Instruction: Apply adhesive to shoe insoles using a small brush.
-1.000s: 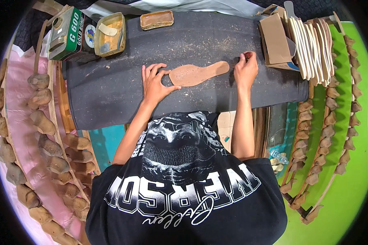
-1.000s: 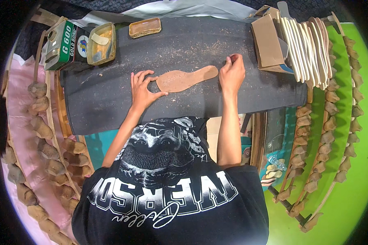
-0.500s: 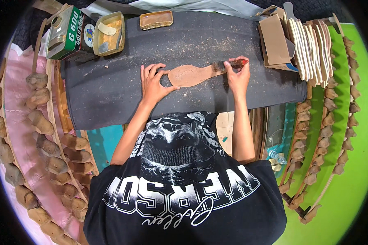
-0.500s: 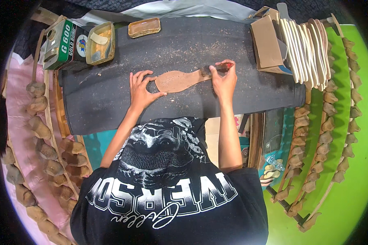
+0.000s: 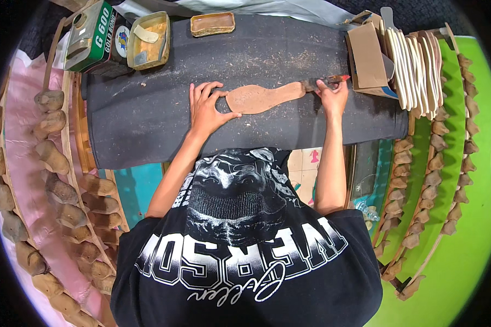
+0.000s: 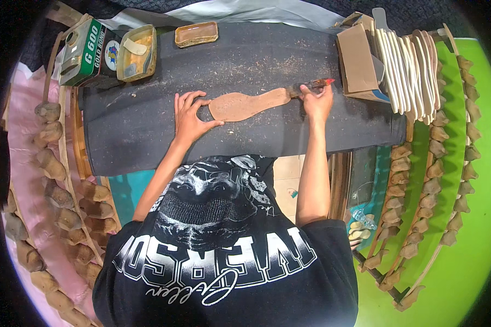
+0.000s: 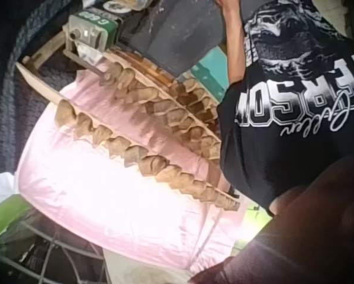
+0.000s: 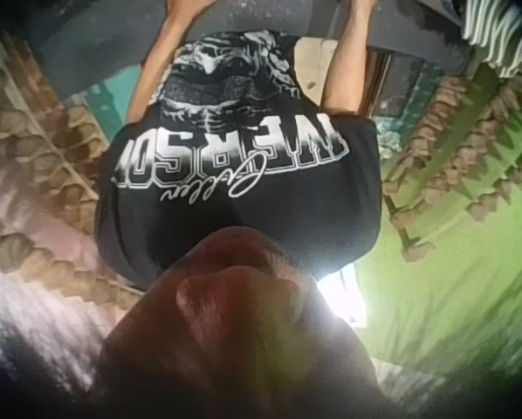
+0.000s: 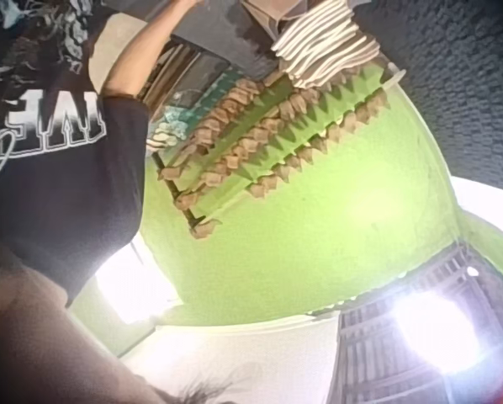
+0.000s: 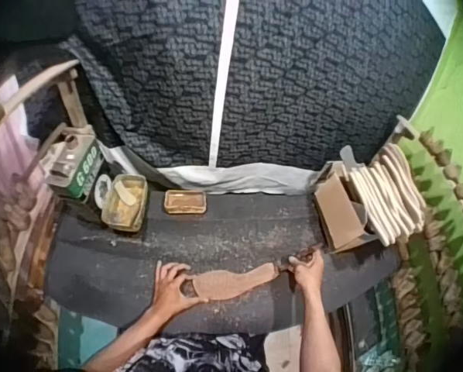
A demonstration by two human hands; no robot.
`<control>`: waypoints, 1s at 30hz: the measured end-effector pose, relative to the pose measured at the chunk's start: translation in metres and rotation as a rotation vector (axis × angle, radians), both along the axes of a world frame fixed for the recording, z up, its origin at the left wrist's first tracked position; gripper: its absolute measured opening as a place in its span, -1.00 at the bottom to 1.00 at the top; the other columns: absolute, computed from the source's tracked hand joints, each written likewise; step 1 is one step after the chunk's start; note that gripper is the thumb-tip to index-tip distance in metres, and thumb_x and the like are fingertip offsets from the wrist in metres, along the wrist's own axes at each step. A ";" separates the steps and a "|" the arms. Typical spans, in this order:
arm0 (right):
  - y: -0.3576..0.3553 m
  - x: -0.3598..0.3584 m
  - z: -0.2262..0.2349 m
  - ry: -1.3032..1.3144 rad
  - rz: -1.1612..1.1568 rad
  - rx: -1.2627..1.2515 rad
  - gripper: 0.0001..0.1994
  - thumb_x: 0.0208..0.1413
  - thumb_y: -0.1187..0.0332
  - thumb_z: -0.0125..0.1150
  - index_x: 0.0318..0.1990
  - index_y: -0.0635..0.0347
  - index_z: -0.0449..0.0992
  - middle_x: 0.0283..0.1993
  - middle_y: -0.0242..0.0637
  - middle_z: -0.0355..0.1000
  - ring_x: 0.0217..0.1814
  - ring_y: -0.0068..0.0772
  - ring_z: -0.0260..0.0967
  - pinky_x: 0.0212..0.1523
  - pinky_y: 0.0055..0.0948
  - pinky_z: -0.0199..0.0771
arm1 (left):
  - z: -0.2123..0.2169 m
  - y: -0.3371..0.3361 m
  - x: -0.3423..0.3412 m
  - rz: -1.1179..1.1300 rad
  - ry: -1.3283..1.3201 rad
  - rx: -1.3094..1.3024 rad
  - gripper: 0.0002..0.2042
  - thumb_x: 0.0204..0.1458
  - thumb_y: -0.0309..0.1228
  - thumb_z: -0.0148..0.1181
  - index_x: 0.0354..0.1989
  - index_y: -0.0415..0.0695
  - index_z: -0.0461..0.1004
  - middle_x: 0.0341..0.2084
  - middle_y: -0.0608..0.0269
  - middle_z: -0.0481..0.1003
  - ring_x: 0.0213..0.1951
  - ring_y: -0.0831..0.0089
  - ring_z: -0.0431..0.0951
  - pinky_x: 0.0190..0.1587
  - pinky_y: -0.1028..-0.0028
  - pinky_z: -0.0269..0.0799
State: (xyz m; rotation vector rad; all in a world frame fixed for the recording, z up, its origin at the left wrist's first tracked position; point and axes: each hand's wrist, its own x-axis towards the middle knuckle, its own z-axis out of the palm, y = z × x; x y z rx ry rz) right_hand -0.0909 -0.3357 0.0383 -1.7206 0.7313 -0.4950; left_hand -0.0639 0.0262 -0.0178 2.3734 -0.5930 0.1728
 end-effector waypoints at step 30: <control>0.152 -0.017 0.002 -0.087 0.553 -0.372 -0.73 0.05 0.57 0.43 -0.13 0.18 0.49 -0.28 -0.26 0.52 -0.27 -0.24 0.59 -0.19 -0.30 0.62 | -0.002 0.001 0.001 0.004 -0.002 0.003 -0.33 -0.41 0.11 0.71 -0.09 0.00 0.71 0.19 0.36 0.51 0.38 0.16 0.34 0.61 -0.19 -0.16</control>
